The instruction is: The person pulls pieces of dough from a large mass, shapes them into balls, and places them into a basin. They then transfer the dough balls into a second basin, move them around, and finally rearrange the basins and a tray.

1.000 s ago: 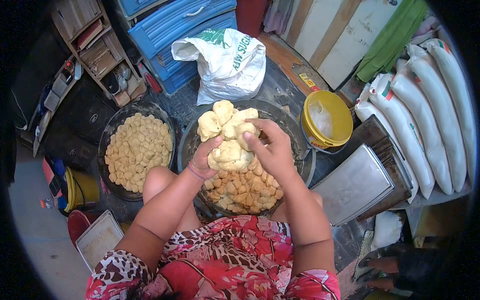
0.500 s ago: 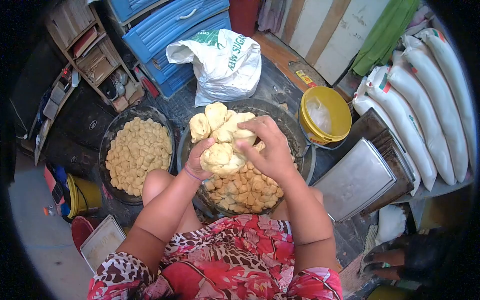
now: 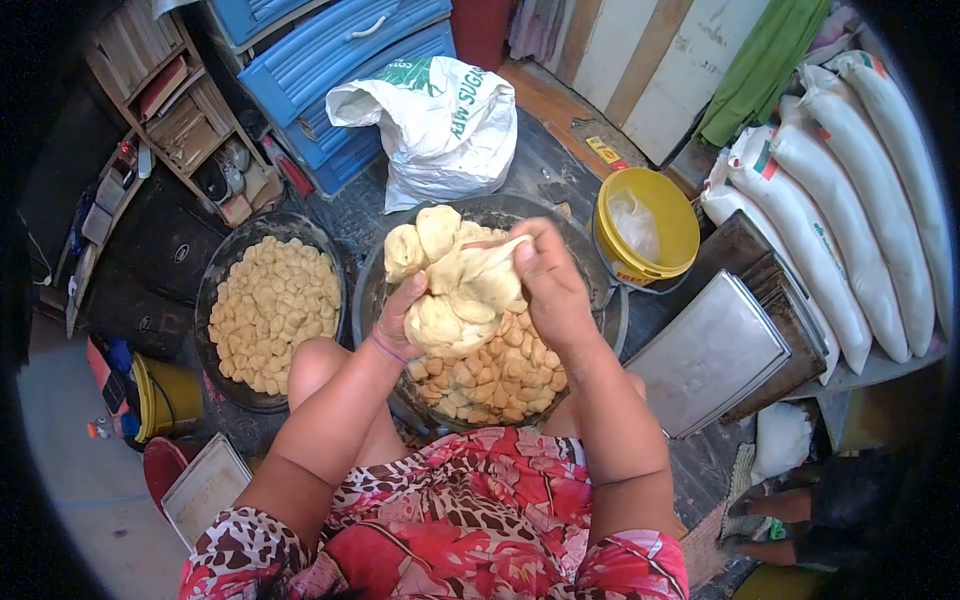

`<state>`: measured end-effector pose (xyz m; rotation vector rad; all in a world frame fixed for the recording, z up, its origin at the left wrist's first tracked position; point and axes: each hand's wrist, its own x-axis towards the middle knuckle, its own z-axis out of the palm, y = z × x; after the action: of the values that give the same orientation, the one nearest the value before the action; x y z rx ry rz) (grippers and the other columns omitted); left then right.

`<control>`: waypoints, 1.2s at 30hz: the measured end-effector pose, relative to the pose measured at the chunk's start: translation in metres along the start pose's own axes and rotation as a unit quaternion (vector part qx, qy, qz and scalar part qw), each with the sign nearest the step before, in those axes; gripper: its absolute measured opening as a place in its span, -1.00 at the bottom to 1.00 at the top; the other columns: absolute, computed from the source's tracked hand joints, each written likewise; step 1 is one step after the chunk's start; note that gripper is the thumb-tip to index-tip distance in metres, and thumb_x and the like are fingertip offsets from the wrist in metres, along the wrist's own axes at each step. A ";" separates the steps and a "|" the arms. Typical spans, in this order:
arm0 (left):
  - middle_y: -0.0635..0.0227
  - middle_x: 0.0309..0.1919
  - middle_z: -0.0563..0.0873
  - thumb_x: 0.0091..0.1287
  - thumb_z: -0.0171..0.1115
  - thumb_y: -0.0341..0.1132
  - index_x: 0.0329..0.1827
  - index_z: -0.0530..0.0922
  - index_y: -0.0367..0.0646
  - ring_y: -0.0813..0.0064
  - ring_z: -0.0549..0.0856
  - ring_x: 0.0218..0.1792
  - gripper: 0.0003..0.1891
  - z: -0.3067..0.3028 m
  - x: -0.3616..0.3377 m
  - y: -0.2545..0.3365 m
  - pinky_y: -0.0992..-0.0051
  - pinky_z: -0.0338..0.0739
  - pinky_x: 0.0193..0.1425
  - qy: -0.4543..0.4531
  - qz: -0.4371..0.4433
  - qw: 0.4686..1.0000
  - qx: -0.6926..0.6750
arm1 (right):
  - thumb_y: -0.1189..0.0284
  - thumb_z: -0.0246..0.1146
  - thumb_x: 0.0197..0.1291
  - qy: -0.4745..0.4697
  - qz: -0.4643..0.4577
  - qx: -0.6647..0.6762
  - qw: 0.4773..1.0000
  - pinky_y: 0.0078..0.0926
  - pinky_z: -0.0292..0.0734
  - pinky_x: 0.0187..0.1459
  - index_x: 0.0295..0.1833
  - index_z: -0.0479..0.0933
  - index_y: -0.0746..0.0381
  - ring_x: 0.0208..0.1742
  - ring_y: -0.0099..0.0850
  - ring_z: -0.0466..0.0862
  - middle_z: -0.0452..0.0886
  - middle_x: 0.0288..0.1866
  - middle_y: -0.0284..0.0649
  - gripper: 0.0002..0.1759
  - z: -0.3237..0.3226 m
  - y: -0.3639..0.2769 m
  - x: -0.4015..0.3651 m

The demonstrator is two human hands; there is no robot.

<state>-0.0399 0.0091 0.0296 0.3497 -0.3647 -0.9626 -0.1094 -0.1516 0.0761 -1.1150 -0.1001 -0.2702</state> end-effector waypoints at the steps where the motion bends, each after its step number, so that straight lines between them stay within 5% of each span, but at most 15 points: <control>1: 0.11 0.21 0.37 0.19 0.17 -0.10 0.34 0.10 -0.25 0.25 0.43 0.20 -0.27 -0.002 0.000 -0.001 0.27 0.30 0.28 0.005 -0.019 1.000 0.017 | 0.25 -0.06 0.35 -0.030 0.045 0.011 0.998 -0.46 0.36 0.08 -0.07 0.24 0.17 0.02 -0.37 0.49 0.52 -0.01 0.03 -0.78 0.000 0.001 -0.001; 7: 0.13 0.17 0.41 0.22 0.10 -0.18 0.31 0.15 -0.24 0.26 0.47 0.16 -0.37 -0.002 -0.001 -0.005 0.25 0.34 0.26 0.050 -0.040 0.998 -0.007 | 0.20 -0.08 0.35 -0.060 0.033 0.072 0.995 -0.48 0.34 0.04 -0.11 0.24 0.18 -0.01 -0.43 0.47 0.53 -0.01 0.02 -0.75 0.006 -0.006 0.001; 9: 0.13 0.09 0.49 0.21 0.11 -0.25 0.27 0.22 -0.25 0.26 0.55 0.07 -0.43 0.000 0.001 -0.004 0.26 0.46 0.17 0.078 -0.043 0.995 -0.042 | 0.22 -0.11 0.37 0.074 -0.123 -0.186 0.972 -0.46 0.36 -0.01 -0.13 0.23 0.20 -0.05 -0.40 0.47 0.53 -0.10 -0.05 -0.75 -0.003 -0.011 0.001; 13: 0.11 0.08 0.50 0.22 0.08 -0.25 0.27 0.22 -0.26 0.25 0.55 0.07 -0.45 -0.011 0.001 -0.010 0.24 0.46 0.16 0.079 -0.045 0.994 -0.060 | 0.26 -0.07 0.34 0.224 -0.246 -0.132 0.934 -0.43 0.37 -0.02 -0.04 0.26 0.23 -0.13 -0.36 0.48 0.51 -0.18 -0.13 -0.73 -0.026 -0.030 0.007; 15: 0.11 0.08 0.50 0.23 0.07 -0.25 0.27 0.21 -0.27 0.26 0.55 0.07 -0.44 -0.010 0.001 -0.011 0.23 0.46 0.17 0.096 -0.063 0.991 -0.070 | 0.24 0.08 0.24 0.205 -0.185 -0.483 0.831 -0.41 0.39 -0.05 0.06 0.29 0.24 -0.20 -0.35 0.51 0.48 -0.22 -0.15 -0.62 -0.042 -0.034 0.010; 16: 0.11 0.08 0.50 0.23 0.07 -0.25 0.27 0.21 -0.27 0.26 0.55 0.07 -0.44 -0.007 0.002 -0.012 0.23 0.46 0.17 0.094 -0.065 0.991 -0.069 | 0.24 0.08 0.24 0.207 -0.186 -0.483 0.830 -0.41 0.39 -0.05 0.06 0.29 0.24 -0.20 -0.35 0.51 0.48 -0.22 -0.15 -0.62 -0.041 -0.034 0.008; 18: 0.12 0.08 0.50 0.25 0.06 -0.24 0.26 0.23 -0.27 0.27 0.55 0.07 -0.47 -0.002 0.004 -0.013 0.25 0.47 0.15 0.084 -0.038 0.995 -0.034 | 0.23 0.24 0.07 0.027 -0.205 -0.646 0.735 -0.37 0.41 -0.07 0.11 0.33 0.22 -0.24 -0.34 0.53 0.48 -0.20 -0.14 -0.49 -0.029 -0.029 0.005; 19: 0.12 0.08 0.50 0.25 0.06 -0.24 0.26 0.23 -0.27 0.27 0.55 0.07 -0.47 -0.004 0.005 -0.014 0.25 0.47 0.15 0.085 -0.040 0.995 -0.034 | 0.23 0.24 0.07 0.028 -0.204 -0.646 0.735 -0.37 0.41 -0.07 0.11 0.33 0.22 -0.24 -0.34 0.53 0.48 -0.20 -0.14 -0.49 -0.017 -0.027 0.002; 21: 0.11 0.07 0.51 0.26 0.05 -0.25 0.24 0.25 -0.30 0.27 0.56 0.05 -0.49 -0.008 0.005 -0.017 0.28 0.48 0.13 0.101 -0.023 0.994 -0.030 | 0.28 0.32 -0.01 -0.082 0.029 -0.522 0.848 -0.40 0.42 -0.09 0.03 0.37 0.25 -0.21 -0.36 0.53 0.48 -0.20 -0.13 -0.50 0.004 -0.025 -0.005; 25: 0.07 0.02 0.54 0.26 0.05 -0.27 0.19 0.30 -0.38 0.26 0.60 -0.01 -0.52 -0.009 0.006 -0.015 0.31 0.52 0.09 0.107 -0.037 0.993 -0.020 | 0.47 0.28 -0.04 -0.006 -0.082 -0.400 0.913 -0.54 0.43 -0.13 -0.05 0.37 0.27 -0.23 -0.50 0.51 0.48 -0.22 -0.24 -0.60 -0.013 -0.018 -0.004; 28: 0.07 0.01 0.55 0.25 0.06 -0.28 0.18 0.32 -0.37 0.26 0.61 -0.02 -0.53 -0.013 0.007 -0.015 0.29 0.53 0.07 0.116 -0.040 0.992 -0.033 | 0.44 0.24 -0.01 0.128 -0.153 -0.099 0.975 -0.57 0.41 -0.09 -0.11 0.39 0.28 -0.19 -0.53 0.49 0.45 -0.22 -0.34 -0.68 -0.026 -0.027 -0.005; 31: 0.08 0.02 0.54 0.25 0.07 -0.28 0.19 0.31 -0.36 0.26 0.60 -0.01 -0.52 -0.012 0.008 -0.015 0.27 0.54 0.06 0.125 -0.055 0.990 -0.035 | 0.38 0.25 0.00 0.181 -0.108 -0.204 0.956 -0.54 0.39 -0.02 -0.07 0.41 0.31 -0.12 -0.48 0.49 0.46 -0.19 -0.26 -0.63 -0.040 -0.038 0.000; 33: 0.09 0.03 0.53 0.24 0.07 -0.28 0.20 0.30 -0.35 0.26 0.60 -0.01 -0.51 -0.012 0.009 -0.016 0.27 0.54 0.06 0.111 -0.058 0.991 -0.036 | 0.37 0.27 0.01 0.070 -0.188 -0.630 0.750 -0.52 0.39 0.01 -0.01 0.45 0.28 -0.08 -0.41 0.51 0.48 -0.19 -0.19 -0.60 -0.033 -0.030 0.005; 34: 0.10 0.04 0.53 0.24 0.07 -0.28 0.21 0.29 -0.34 0.27 0.60 0.00 -0.50 -0.012 0.009 -0.016 0.27 0.54 0.07 0.101 -0.059 0.993 -0.036 | 0.37 0.27 0.01 0.073 -0.188 -0.630 0.750 -0.52 0.39 0.01 -0.01 0.45 0.28 -0.08 -0.41 0.51 0.48 -0.19 -0.19 -0.60 -0.028 -0.021 0.005; 36: 0.11 0.05 0.52 0.24 0.07 -0.29 0.22 0.28 -0.33 0.27 0.59 0.00 -0.50 -0.009 0.010 -0.019 0.27 0.54 0.07 0.097 -0.052 0.993 -0.034 | 0.44 0.26 -0.02 -0.040 -0.021 -0.419 0.907 -0.51 0.39 0.01 -0.02 0.50 0.22 -0.09 -0.34 0.52 0.50 -0.17 -0.15 -0.63 -0.018 -0.004 0.002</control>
<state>-0.0450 -0.0084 0.0148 0.3984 -0.1374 -1.0309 -0.1095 -0.1696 0.0721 -1.9862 -0.0797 -0.3151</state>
